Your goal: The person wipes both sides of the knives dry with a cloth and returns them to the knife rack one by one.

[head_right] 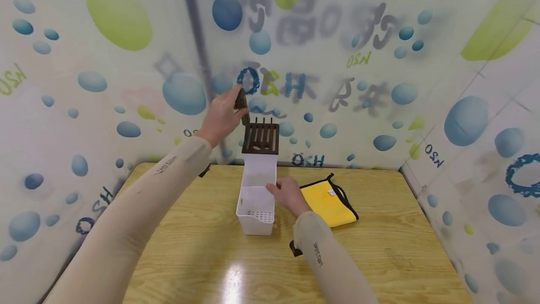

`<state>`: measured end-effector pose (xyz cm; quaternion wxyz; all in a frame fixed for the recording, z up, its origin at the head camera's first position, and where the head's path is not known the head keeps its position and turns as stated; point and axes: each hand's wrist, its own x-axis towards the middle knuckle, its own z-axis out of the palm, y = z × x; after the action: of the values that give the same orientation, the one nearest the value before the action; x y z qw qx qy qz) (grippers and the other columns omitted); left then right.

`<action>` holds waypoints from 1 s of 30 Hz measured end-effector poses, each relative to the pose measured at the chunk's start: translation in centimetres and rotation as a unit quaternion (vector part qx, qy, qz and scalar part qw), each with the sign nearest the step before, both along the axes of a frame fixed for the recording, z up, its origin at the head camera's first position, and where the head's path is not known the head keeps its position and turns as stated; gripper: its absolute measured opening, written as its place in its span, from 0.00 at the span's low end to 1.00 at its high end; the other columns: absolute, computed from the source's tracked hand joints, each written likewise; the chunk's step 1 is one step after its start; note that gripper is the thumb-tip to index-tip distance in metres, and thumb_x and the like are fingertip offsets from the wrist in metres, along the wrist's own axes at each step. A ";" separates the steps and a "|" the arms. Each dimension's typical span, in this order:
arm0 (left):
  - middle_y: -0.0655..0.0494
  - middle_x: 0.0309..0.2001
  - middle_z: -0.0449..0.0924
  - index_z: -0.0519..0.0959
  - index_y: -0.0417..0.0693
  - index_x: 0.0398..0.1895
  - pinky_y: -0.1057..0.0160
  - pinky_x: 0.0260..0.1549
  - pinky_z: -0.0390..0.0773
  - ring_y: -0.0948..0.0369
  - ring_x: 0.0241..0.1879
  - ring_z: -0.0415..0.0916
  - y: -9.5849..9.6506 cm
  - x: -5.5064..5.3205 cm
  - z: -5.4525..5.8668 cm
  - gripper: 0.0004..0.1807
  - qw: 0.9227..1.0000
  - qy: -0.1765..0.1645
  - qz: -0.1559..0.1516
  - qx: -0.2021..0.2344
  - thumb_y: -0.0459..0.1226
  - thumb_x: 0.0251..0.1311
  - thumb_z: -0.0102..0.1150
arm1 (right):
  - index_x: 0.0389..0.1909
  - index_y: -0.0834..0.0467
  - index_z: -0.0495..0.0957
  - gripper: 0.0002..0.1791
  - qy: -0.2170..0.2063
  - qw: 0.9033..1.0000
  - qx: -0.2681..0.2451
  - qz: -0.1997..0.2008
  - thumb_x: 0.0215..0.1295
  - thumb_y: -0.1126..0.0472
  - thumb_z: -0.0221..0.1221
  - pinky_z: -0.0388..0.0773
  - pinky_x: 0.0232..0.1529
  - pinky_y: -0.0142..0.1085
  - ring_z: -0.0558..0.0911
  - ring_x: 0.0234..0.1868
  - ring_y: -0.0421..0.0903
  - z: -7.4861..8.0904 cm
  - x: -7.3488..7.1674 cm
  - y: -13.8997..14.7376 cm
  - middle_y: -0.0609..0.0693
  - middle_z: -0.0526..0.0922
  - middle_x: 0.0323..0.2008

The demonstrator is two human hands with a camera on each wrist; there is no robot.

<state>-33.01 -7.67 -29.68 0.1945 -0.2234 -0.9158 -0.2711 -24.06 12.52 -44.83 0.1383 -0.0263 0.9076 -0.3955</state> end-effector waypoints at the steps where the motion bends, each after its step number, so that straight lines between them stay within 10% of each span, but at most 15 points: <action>1: 0.36 0.72 0.68 0.59 0.35 0.78 0.51 0.65 0.74 0.44 0.69 0.71 0.0 -0.1 -0.1 0.36 1.000 -0.001 0.000 -0.001 0.35 0.72 0.61 | 0.57 0.59 0.84 0.21 0.001 1.000 0.000 0.001 0.80 0.49 0.54 0.71 0.38 0.37 0.76 0.38 0.47 0.0 0.0 0.0 0.53 0.82 0.36; 30: 0.35 0.68 0.71 0.56 0.38 0.80 0.51 0.59 0.79 0.44 0.61 0.77 0.7 -1.5 -2.5 0.36 0.999 -0.036 0.006 -0.013 0.36 0.74 0.59 | 0.60 0.60 0.83 0.21 -0.004 1.000 -0.011 -0.009 0.80 0.49 0.54 0.75 0.42 0.38 0.77 0.40 0.49 0.1 0.2 0.1 0.53 0.85 0.41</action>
<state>-34.47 -7.01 -32.15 0.1604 -0.2110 -0.9270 -0.2654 -23.86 12.67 -44.75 0.1379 -0.0182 0.9029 -0.4067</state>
